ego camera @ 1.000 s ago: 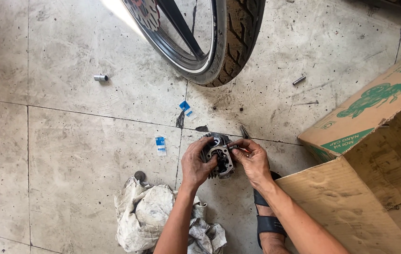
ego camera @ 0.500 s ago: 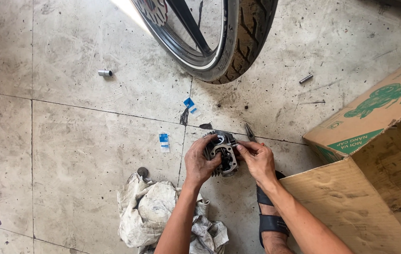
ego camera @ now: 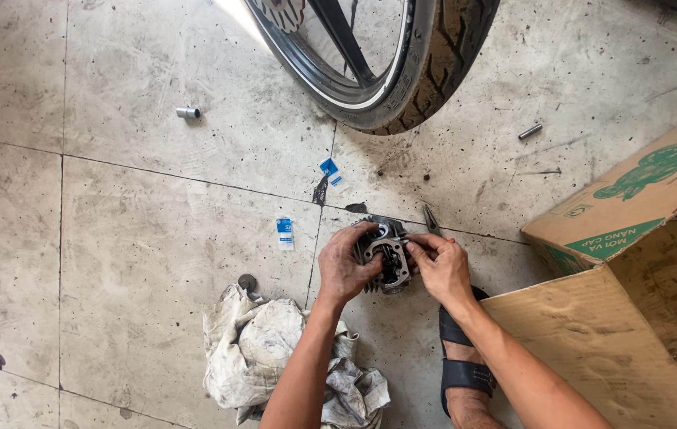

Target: The person sits on the floor and assembles small metal components into a motorcycle engine cylinder head. They wipe the part with a cloth, then repeatedly pick up pins and other small pieces from a cardboard box and insert them into the cylinder head, adjusting the assembly by hand.

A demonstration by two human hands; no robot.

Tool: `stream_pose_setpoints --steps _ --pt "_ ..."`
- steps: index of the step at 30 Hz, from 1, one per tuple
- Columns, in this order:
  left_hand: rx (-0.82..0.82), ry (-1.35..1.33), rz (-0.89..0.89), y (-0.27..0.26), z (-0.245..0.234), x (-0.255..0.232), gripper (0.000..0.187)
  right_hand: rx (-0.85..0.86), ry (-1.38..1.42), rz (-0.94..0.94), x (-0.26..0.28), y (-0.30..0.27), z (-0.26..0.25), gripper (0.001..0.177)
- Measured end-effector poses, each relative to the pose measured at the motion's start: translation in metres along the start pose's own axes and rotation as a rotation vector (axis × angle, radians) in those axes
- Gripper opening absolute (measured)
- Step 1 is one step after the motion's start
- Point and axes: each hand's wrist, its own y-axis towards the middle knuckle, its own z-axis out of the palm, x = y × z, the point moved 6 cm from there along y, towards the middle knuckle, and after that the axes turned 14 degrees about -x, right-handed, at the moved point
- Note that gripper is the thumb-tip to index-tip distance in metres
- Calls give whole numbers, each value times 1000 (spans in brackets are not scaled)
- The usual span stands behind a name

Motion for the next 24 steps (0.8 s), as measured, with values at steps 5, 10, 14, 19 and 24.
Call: stream_pose_setpoints --steps 5,10,14,19,24 --pt "-13 20 36 0 -2 -8 55 34 -258 -254 15 4 4 24" --pt "-43 33 30 -3 -2 -3 56 71 -394 -396 6 7 7 27" --pt "-3 54 15 0 -8 -9 55 -117 -449 -720 84 -31 -4 21" --pt "34 70 -29 0 -19 -14 55 -21 -601 -835 74 -54 15 16" --pt "-6 39 0 -3 -14 -6 57 3 -665 -815 78 -55 20 15"
